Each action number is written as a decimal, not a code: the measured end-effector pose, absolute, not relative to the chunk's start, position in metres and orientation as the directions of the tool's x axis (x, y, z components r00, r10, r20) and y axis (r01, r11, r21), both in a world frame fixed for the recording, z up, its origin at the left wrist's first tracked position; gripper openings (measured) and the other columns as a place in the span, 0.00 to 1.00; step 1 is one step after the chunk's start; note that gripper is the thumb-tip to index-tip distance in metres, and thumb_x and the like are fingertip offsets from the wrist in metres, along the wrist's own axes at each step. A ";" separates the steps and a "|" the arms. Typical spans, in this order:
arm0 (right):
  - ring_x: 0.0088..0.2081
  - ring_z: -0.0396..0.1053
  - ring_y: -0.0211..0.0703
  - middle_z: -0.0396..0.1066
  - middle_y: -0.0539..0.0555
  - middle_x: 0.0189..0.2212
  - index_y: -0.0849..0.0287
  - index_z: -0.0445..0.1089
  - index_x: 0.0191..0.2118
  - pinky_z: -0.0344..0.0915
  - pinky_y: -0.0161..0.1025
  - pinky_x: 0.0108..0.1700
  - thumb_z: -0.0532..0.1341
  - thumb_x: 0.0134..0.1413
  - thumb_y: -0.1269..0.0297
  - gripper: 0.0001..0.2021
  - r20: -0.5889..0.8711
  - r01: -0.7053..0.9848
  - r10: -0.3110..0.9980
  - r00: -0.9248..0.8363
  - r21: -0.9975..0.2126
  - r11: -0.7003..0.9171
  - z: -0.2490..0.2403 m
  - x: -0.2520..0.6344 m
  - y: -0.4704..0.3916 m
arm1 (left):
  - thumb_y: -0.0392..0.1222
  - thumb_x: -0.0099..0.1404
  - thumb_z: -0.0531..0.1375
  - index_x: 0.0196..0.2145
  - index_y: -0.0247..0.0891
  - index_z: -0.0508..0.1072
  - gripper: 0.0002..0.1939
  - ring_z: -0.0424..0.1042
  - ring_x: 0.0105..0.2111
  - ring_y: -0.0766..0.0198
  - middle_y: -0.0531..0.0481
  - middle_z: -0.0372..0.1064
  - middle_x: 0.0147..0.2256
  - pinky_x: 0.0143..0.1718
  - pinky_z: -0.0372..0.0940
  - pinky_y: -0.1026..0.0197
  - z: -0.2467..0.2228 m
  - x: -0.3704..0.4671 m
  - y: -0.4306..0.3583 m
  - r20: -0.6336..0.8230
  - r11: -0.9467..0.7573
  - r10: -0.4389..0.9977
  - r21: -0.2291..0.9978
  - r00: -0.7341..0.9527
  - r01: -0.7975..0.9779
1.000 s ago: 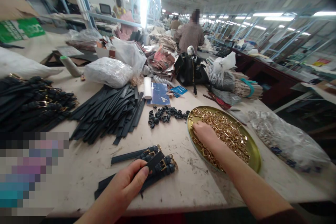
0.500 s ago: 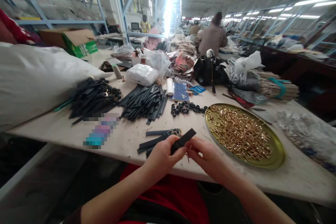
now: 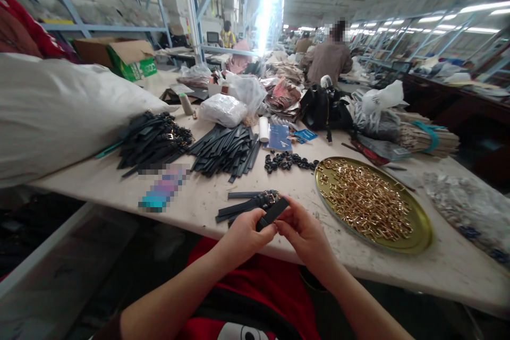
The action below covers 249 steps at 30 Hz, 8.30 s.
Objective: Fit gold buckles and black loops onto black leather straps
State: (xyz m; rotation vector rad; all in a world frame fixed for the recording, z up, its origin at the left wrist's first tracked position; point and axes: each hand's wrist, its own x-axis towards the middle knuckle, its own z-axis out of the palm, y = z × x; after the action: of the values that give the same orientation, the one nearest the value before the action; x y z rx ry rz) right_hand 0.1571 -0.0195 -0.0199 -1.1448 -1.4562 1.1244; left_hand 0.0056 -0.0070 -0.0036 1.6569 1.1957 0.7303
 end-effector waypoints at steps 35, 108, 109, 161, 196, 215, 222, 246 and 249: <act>0.24 0.60 0.34 0.64 0.46 0.19 0.58 0.66 0.26 0.59 0.34 0.29 0.62 0.46 0.57 0.10 -0.274 -0.165 0.962 0.011 -0.949 -0.269 -0.062 0.145 0.012 | 0.42 0.61 0.48 0.30 0.36 0.63 0.08 0.56 0.22 0.71 0.57 0.57 0.22 0.25 0.53 0.68 -0.032 0.000 0.036 -0.376 0.222 0.809 0.907 0.452 0.357; 0.23 0.63 0.31 0.70 0.47 0.22 0.58 0.72 0.28 0.62 0.29 0.27 0.67 0.39 0.62 0.08 -0.224 -0.454 0.972 0.064 -0.874 -0.171 -0.036 0.159 0.026 | 0.44 0.59 0.51 0.26 0.37 0.67 0.11 0.59 0.22 0.70 0.58 0.60 0.20 0.25 0.51 0.67 -0.006 0.008 0.030 -0.098 -0.038 0.965 0.864 0.242 0.503; 0.24 0.64 0.30 0.72 0.47 0.26 0.58 0.73 0.30 0.63 0.29 0.27 0.68 0.39 0.63 0.09 -0.235 -0.483 0.970 0.059 -0.857 -0.178 -0.034 0.159 0.022 | 0.43 0.59 0.51 0.25 0.37 0.67 0.10 0.57 0.22 0.71 0.58 0.59 0.20 0.24 0.50 0.67 -0.004 0.008 0.026 -0.094 -0.042 0.965 0.867 0.245 0.497; 0.25 0.64 0.35 0.70 0.48 0.24 0.57 0.71 0.35 0.62 0.36 0.31 0.64 0.43 0.59 0.12 -0.320 -0.263 0.942 -0.101 -0.905 -0.335 -0.059 0.165 0.004 | 0.38 0.60 0.50 0.38 0.39 0.63 0.08 0.66 0.28 0.66 0.54 0.69 0.28 0.29 0.56 0.66 -0.019 0.002 0.012 -0.178 -0.066 0.901 0.845 0.396 0.530; 0.27 0.64 0.33 0.69 0.48 0.24 0.60 0.69 0.29 0.62 0.31 0.32 0.67 0.39 0.60 0.11 -0.354 -0.549 0.837 -0.418 -0.635 -0.543 -0.037 0.142 -0.043 | 0.45 0.56 0.57 0.33 0.38 0.70 0.09 0.68 0.32 0.64 0.52 0.71 0.31 0.33 0.60 0.64 -0.014 -0.013 -0.023 -0.146 -0.051 0.927 0.863 0.345 0.503; 0.20 0.54 0.32 0.56 0.43 0.20 0.56 0.60 0.35 0.53 0.31 0.22 0.55 0.52 0.57 0.08 -0.173 0.183 0.984 -0.031 -0.969 -0.164 -0.075 0.153 -0.011 | 0.42 0.56 0.55 0.37 0.35 0.68 0.12 0.68 0.26 0.67 0.52 0.68 0.27 0.26 0.61 0.67 -0.041 -0.003 0.015 -0.434 0.297 0.781 0.891 0.450 0.343; 0.28 0.64 0.37 0.66 0.48 0.29 0.52 0.57 0.44 0.62 0.36 0.30 0.61 0.47 0.60 0.17 -0.086 0.156 0.996 0.016 -0.984 -0.088 -0.075 0.160 -0.002 | 0.46 0.56 0.55 0.32 0.37 0.64 0.10 0.64 0.18 0.70 0.58 0.63 0.20 0.20 0.57 0.68 -0.036 -0.003 0.019 -0.453 0.292 0.801 0.867 0.391 0.405; 0.26 0.67 0.36 0.69 0.46 0.24 0.56 0.63 0.37 0.65 0.35 0.30 0.63 0.43 0.61 0.14 -0.302 -0.098 0.932 -0.202 -0.940 -0.326 -0.050 0.145 -0.031 | 0.40 0.61 0.49 0.41 0.37 0.65 0.11 0.70 0.29 0.64 0.49 0.71 0.31 0.30 0.62 0.64 -0.028 -0.006 -0.019 -0.155 -0.074 0.906 0.859 0.394 0.507; 0.24 0.66 0.33 0.68 0.45 0.24 0.57 0.62 0.36 0.63 0.32 0.29 0.63 0.42 0.63 0.13 -0.368 -0.150 0.900 -0.236 -0.901 -0.408 -0.047 0.146 -0.032 | 0.39 0.61 0.49 0.43 0.38 0.64 0.12 0.70 0.34 0.60 0.47 0.72 0.32 0.33 0.62 0.63 -0.026 -0.008 -0.021 -0.139 -0.122 0.901 0.829 0.411 0.546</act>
State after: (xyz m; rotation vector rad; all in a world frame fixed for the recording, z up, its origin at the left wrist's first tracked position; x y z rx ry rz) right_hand 0.1462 -0.0319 -0.0465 -1.2363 -0.9847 1.7453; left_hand -0.0077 -0.0212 -0.0262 1.7952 1.2526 0.5114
